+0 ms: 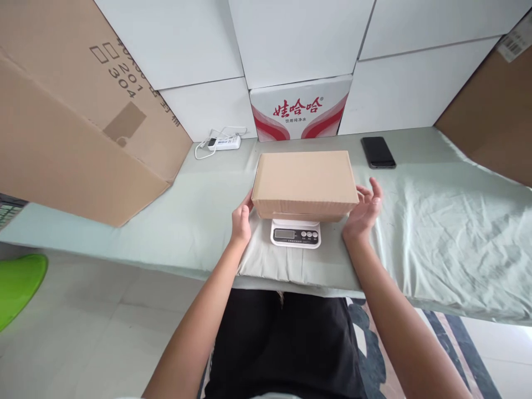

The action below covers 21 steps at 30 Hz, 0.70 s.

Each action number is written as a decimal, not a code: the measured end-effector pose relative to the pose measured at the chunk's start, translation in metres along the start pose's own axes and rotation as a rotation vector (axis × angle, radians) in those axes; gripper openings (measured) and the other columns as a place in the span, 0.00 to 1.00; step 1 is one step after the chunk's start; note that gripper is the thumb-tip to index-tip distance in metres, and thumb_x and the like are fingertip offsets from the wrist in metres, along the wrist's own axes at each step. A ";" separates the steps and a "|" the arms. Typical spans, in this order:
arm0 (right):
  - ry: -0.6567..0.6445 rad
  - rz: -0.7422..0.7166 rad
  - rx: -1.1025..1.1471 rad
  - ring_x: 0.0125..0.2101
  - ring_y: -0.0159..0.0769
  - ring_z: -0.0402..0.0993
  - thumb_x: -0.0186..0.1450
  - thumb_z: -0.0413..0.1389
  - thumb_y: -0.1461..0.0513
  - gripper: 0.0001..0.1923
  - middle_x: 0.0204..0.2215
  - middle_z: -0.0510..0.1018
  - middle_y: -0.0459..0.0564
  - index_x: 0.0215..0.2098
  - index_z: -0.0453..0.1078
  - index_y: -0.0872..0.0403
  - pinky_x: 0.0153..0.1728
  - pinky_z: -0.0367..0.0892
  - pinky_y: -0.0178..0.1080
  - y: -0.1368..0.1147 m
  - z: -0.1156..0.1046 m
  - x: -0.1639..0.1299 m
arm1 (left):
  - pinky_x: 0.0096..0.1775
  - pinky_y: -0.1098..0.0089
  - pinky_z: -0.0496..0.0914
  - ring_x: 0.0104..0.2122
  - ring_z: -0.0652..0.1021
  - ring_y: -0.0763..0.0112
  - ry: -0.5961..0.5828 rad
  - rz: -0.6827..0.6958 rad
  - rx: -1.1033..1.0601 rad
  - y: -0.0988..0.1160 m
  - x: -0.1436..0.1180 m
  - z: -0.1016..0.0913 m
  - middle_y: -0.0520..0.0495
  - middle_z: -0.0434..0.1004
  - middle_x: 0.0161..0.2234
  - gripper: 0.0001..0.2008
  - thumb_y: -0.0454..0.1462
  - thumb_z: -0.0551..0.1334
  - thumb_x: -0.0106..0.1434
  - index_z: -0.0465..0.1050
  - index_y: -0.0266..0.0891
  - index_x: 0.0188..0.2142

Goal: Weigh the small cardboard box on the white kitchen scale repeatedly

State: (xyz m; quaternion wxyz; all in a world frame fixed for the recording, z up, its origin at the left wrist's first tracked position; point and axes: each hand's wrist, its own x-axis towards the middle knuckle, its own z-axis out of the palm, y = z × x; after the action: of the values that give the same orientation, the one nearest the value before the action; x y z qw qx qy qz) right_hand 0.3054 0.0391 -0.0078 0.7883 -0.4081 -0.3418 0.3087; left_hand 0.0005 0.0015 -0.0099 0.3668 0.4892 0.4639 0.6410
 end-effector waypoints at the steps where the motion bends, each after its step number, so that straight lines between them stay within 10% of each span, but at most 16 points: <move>1: 0.002 0.019 -0.005 0.44 0.40 0.77 0.69 0.53 0.32 0.35 0.46 0.77 0.49 0.60 0.75 0.45 0.45 0.70 0.44 0.000 0.001 0.000 | 0.72 0.48 0.74 0.67 0.82 0.42 0.002 -0.003 0.025 0.001 0.000 0.000 0.34 0.90 0.57 0.41 0.72 0.60 0.66 0.86 0.41 0.54; 9: -0.130 0.038 -0.108 0.49 0.48 0.78 0.69 0.57 0.35 0.32 0.46 0.81 0.52 0.53 0.81 0.48 0.47 0.71 0.47 -0.010 0.001 -0.017 | 0.66 0.49 0.77 0.54 0.87 0.45 -0.052 0.010 0.209 0.006 -0.002 -0.001 0.39 0.92 0.41 0.36 0.70 0.55 0.70 0.87 0.44 0.41; 21: -0.040 0.138 -0.079 0.48 0.45 0.77 0.67 0.56 0.32 0.35 0.45 0.78 0.49 0.53 0.78 0.47 0.52 0.72 0.48 0.000 -0.001 -0.012 | 0.53 0.54 0.80 0.51 0.88 0.45 -0.133 0.021 0.245 0.011 -0.006 0.001 0.35 0.92 0.48 0.41 0.71 0.54 0.70 0.87 0.40 0.47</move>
State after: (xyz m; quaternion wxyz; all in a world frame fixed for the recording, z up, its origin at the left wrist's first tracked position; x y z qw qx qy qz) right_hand 0.2990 0.0296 -0.0116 0.7414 -0.4551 -0.3404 0.3567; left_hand 0.0024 -0.0071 -0.0008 0.3276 0.5766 0.5083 0.5494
